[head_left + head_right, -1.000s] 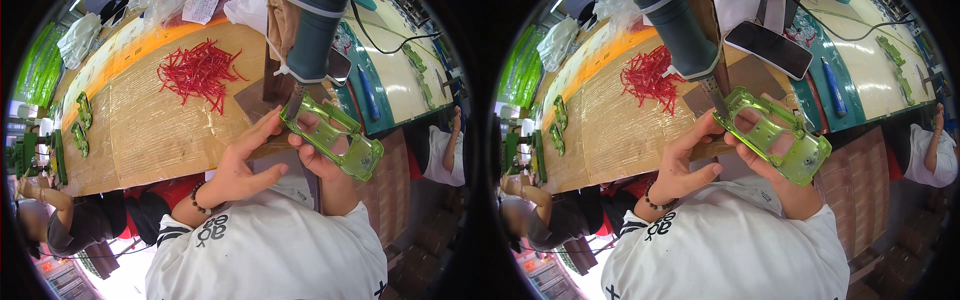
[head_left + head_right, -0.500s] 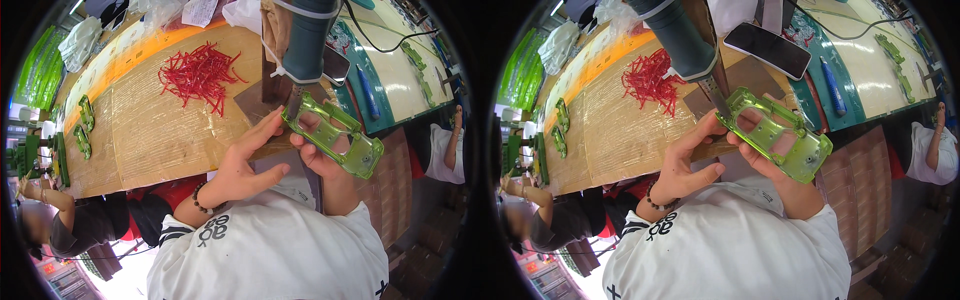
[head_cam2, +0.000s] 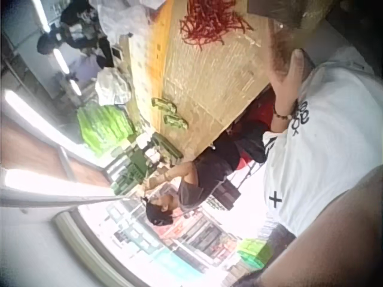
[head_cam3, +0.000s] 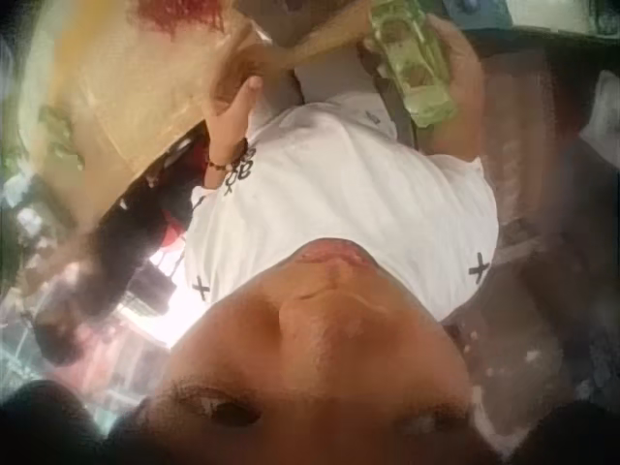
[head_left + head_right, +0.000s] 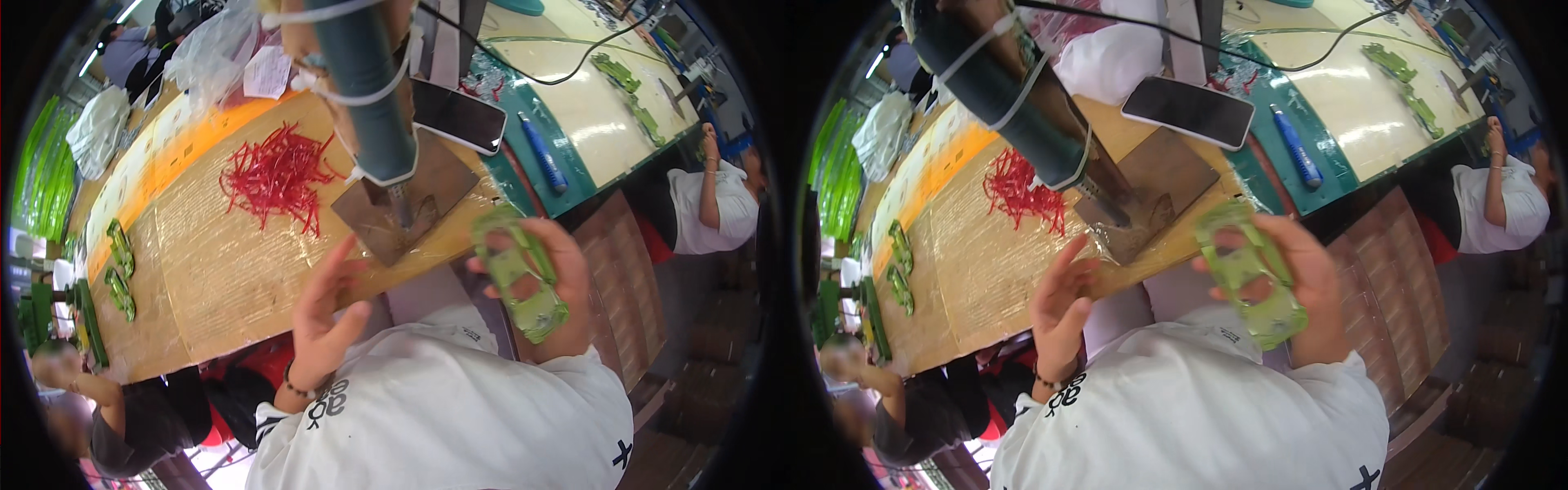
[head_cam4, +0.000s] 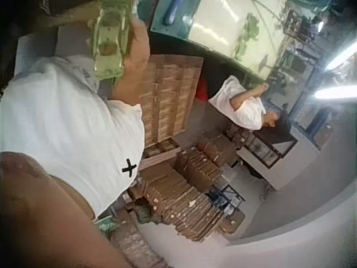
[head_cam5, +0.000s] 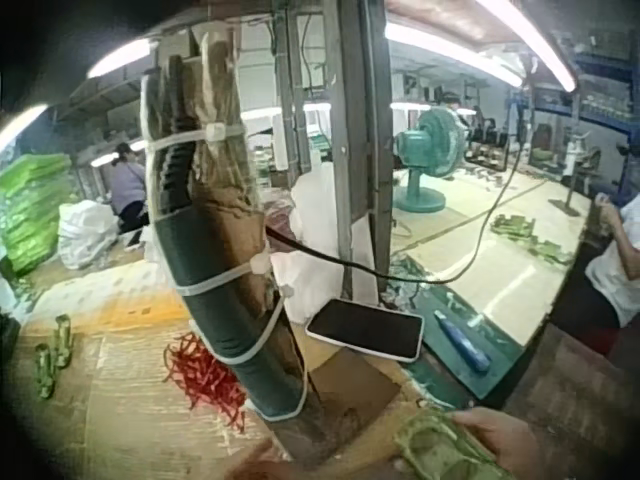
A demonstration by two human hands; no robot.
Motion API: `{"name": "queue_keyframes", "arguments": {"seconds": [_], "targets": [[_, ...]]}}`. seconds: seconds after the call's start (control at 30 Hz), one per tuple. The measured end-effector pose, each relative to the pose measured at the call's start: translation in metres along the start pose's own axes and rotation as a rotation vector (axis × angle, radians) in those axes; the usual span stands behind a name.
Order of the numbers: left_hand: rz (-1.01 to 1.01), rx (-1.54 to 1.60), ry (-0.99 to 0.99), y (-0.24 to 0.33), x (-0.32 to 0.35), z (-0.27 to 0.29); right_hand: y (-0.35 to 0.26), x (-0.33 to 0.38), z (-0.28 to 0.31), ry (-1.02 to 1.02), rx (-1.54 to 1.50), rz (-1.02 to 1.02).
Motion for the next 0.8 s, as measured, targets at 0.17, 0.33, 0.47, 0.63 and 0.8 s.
{"name": "queue_keyframes", "arguments": {"seconds": [0.17,0.33,0.47,0.63,0.8], "targets": [[-0.077,0.091,0.294,0.004,0.023,0.04,-0.124,-0.009,0.035,0.504,0.405,0.838],[-0.09,-0.029,0.413,0.007,0.013,0.059,-0.38,-0.111,0.191,0.485,0.998,1.195],[-0.521,-0.827,0.68,0.027,-0.005,0.133,-0.478,-0.139,0.221,0.798,1.743,1.237],[-0.573,-1.568,1.165,0.045,-0.013,0.307,-0.445,-0.169,0.17,1.045,2.148,1.345],[0.03,-1.388,1.241,0.059,-0.026,0.413,-0.304,-0.029,0.126,0.692,1.003,1.48]]}}
Point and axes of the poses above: each hand's wrist, its own x-axis away from the middle knuckle, its own z-axis out of the back of the hand, y = z × x, the point moved 1 cm from there along -x, towards the middle knuckle, and after that the axes turned 14 degrees about y, right-handed, at the moved point
